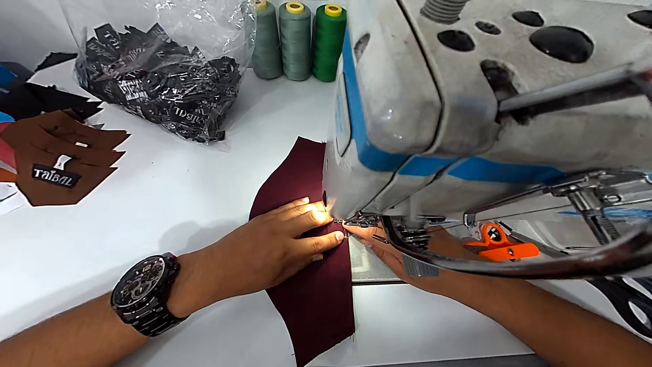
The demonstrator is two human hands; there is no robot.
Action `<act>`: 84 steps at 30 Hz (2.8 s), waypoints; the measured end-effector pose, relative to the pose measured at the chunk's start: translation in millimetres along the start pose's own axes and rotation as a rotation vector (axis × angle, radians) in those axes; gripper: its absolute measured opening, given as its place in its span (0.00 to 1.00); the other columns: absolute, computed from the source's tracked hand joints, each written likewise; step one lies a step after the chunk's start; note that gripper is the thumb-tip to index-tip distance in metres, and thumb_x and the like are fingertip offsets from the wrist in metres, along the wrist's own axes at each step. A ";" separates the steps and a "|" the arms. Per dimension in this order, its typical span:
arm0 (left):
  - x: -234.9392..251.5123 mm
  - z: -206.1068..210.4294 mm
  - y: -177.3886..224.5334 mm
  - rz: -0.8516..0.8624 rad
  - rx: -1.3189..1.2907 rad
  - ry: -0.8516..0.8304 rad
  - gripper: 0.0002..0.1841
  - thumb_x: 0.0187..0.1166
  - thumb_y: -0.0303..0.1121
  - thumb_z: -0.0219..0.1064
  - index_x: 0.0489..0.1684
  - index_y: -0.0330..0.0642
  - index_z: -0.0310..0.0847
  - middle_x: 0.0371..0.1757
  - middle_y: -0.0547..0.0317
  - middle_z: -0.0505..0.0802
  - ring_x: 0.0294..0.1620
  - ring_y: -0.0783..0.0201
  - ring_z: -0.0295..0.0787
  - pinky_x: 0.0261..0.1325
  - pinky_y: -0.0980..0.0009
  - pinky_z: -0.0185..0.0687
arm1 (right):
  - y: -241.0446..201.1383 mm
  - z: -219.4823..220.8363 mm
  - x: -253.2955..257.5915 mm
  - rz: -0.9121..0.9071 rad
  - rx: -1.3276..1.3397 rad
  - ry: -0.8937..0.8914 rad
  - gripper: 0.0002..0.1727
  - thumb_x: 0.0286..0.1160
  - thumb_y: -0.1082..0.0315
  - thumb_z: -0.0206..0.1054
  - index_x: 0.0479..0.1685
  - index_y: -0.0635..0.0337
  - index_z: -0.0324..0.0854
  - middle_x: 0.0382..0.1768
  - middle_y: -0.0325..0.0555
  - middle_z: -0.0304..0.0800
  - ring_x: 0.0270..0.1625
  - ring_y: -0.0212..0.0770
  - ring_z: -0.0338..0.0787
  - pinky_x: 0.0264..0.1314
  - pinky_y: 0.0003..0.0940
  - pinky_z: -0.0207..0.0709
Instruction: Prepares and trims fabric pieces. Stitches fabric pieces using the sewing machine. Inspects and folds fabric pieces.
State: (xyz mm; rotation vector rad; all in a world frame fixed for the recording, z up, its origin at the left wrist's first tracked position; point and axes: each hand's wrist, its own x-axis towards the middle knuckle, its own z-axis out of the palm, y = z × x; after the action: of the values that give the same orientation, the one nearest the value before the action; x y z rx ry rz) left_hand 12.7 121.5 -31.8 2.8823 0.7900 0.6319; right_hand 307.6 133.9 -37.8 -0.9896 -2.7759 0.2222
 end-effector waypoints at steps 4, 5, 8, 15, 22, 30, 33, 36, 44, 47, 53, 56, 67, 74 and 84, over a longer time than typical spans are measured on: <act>-2.2 0.2 2.3 0.012 -0.029 -0.019 0.20 0.91 0.45 0.51 0.67 0.57 0.89 0.67 0.59 0.90 0.80 0.61 0.78 0.86 0.62 0.68 | 1.4 1.6 -1.8 -0.054 0.001 0.078 0.21 0.87 0.55 0.51 0.60 0.43 0.91 0.44 0.33 0.95 0.53 0.34 0.93 0.53 0.37 0.86; -4.5 -0.2 6.2 0.019 -0.042 -0.028 0.20 0.92 0.45 0.51 0.68 0.57 0.88 0.68 0.59 0.90 0.81 0.61 0.77 0.87 0.61 0.68 | 1.8 0.5 -2.5 -0.083 0.002 0.141 0.20 0.86 0.56 0.52 0.57 0.43 0.92 0.42 0.32 0.95 0.50 0.33 0.93 0.51 0.35 0.86; -13.0 -4.9 22.1 0.041 -0.045 -0.055 0.22 0.93 0.47 0.49 0.71 0.54 0.86 0.72 0.56 0.89 0.84 0.57 0.74 0.89 0.56 0.65 | -0.9 -16.2 -4.1 -0.108 -0.006 0.274 0.15 0.80 0.59 0.59 0.38 0.49 0.93 0.30 0.38 0.92 0.39 0.36 0.92 0.40 0.34 0.83; -27.7 -14.8 85.5 -0.163 0.272 -0.106 0.48 0.74 0.80 0.41 0.65 0.46 0.86 0.66 0.54 0.90 0.70 0.52 0.83 0.73 0.51 0.75 | 0.6 -4.8 -1.8 -0.127 0.000 0.307 0.18 0.80 0.61 0.55 0.48 0.50 0.94 0.43 0.41 0.95 0.46 0.41 0.94 0.46 0.42 0.85; -98.5 -2.8 152.5 -0.259 0.129 0.045 0.19 0.91 0.41 0.55 0.69 0.41 0.83 0.74 0.52 0.88 0.80 0.54 0.80 0.82 0.55 0.74 | -85.1 5.7 -21.1 -0.204 0.078 0.094 0.49 0.61 0.21 0.63 0.81 0.43 0.76 0.88 0.38 0.69 0.91 0.48 0.62 0.90 0.60 0.57; -134.0 -83.9 191.4 -0.725 -0.707 0.468 0.12 0.86 0.33 0.63 0.60 0.50 0.90 0.33 0.69 0.94 0.27 0.76 0.88 0.29 0.80 0.86 | -154.6 -30.6 -85.9 -0.053 0.715 0.181 0.11 0.84 0.61 0.65 0.42 0.54 0.92 0.29 0.28 0.89 0.31 0.20 0.84 0.34 0.19 0.81; -130.6 -90.6 214.3 -0.763 -0.911 0.414 0.14 0.89 0.33 0.58 0.62 0.51 0.89 0.42 0.62 0.96 0.34 0.70 0.92 0.34 0.77 0.89 | -167.6 -51.2 -114.2 -0.020 0.919 0.074 0.13 0.85 0.59 0.65 0.39 0.54 0.91 0.23 0.28 0.86 0.25 0.18 0.81 0.27 0.15 0.76; -124.2 -84.7 231.6 -0.710 -1.006 0.375 0.14 0.87 0.39 0.62 0.63 0.50 0.88 0.43 0.61 0.95 0.36 0.70 0.92 0.36 0.76 0.90 | -176.8 -61.7 -140.1 0.031 0.971 0.060 0.14 0.86 0.60 0.64 0.36 0.55 0.91 0.23 0.29 0.87 0.25 0.19 0.83 0.27 0.14 0.77; -116.5 10.7 250.5 -0.474 -0.804 -0.014 0.09 0.82 0.40 0.67 0.43 0.55 0.95 0.34 0.78 0.95 0.32 0.82 0.88 0.36 0.80 0.86 | -167.4 -37.4 -275.2 0.185 0.752 -0.197 0.17 0.86 0.55 0.63 0.33 0.53 0.90 0.23 0.29 0.84 0.26 0.21 0.79 0.29 0.21 0.73; -95.2 48.0 253.1 -0.406 -0.761 -0.067 0.09 0.83 0.39 0.66 0.47 0.54 0.95 0.36 0.78 0.96 0.34 0.84 0.89 0.39 0.80 0.88 | -166.5 -22.2 -317.2 0.428 0.532 -0.146 0.16 0.84 0.50 0.62 0.38 0.45 0.93 0.28 0.28 0.90 0.30 0.25 0.86 0.35 0.34 0.82; -43.4 64.5 246.8 -0.193 -0.498 0.206 0.14 0.86 0.29 0.61 0.58 0.42 0.93 0.63 0.59 0.94 0.72 0.63 0.87 0.80 0.61 0.79 | -150.5 -33.5 -326.3 0.639 0.011 0.406 0.17 0.83 0.67 0.62 0.63 0.52 0.91 0.67 0.43 0.91 0.70 0.45 0.88 0.74 0.50 0.79; -64.6 100.1 258.9 -0.138 -0.310 0.213 0.15 0.85 0.28 0.59 0.56 0.45 0.94 0.64 0.57 0.94 0.74 0.57 0.86 0.80 0.51 0.75 | -142.3 3.5 -331.7 0.606 -0.030 0.421 0.19 0.81 0.70 0.59 0.63 0.53 0.91 0.72 0.47 0.87 0.76 0.52 0.82 0.77 0.56 0.74; -120.9 174.4 271.4 -0.159 -0.214 -0.120 0.20 0.79 0.35 0.63 0.69 0.48 0.86 0.80 0.55 0.83 0.84 0.53 0.74 0.84 0.40 0.65 | -144.6 118.1 -359.2 0.623 0.100 0.206 0.39 0.66 0.76 0.60 0.87 0.56 0.69 0.89 0.44 0.66 0.92 0.50 0.60 0.90 0.56 0.59; -82.6 197.9 291.9 -0.145 -0.236 -0.091 0.27 0.75 0.33 0.69 0.77 0.43 0.78 0.77 0.47 0.83 0.79 0.48 0.78 0.77 0.49 0.78 | -180.7 127.1 -329.1 0.585 0.171 0.358 0.46 0.62 0.54 0.76 0.86 0.63 0.67 0.87 0.53 0.68 0.91 0.53 0.63 0.90 0.55 0.61; -38.8 151.4 248.1 -0.123 -0.506 -0.221 0.17 0.73 0.23 0.70 0.59 0.45 0.91 0.52 0.55 0.96 0.53 0.57 0.95 0.59 0.51 0.91 | -191.2 145.1 -293.2 0.759 0.069 0.483 0.31 0.66 0.58 0.72 0.74 0.51 0.82 0.76 0.45 0.82 0.79 0.52 0.77 0.76 0.56 0.73</act>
State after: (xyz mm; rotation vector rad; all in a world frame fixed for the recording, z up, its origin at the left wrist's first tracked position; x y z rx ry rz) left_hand 161.3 -108.4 -137.1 2.3710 0.6552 0.4147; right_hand 381.5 -210.9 -176.5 -1.7574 -1.8585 0.1464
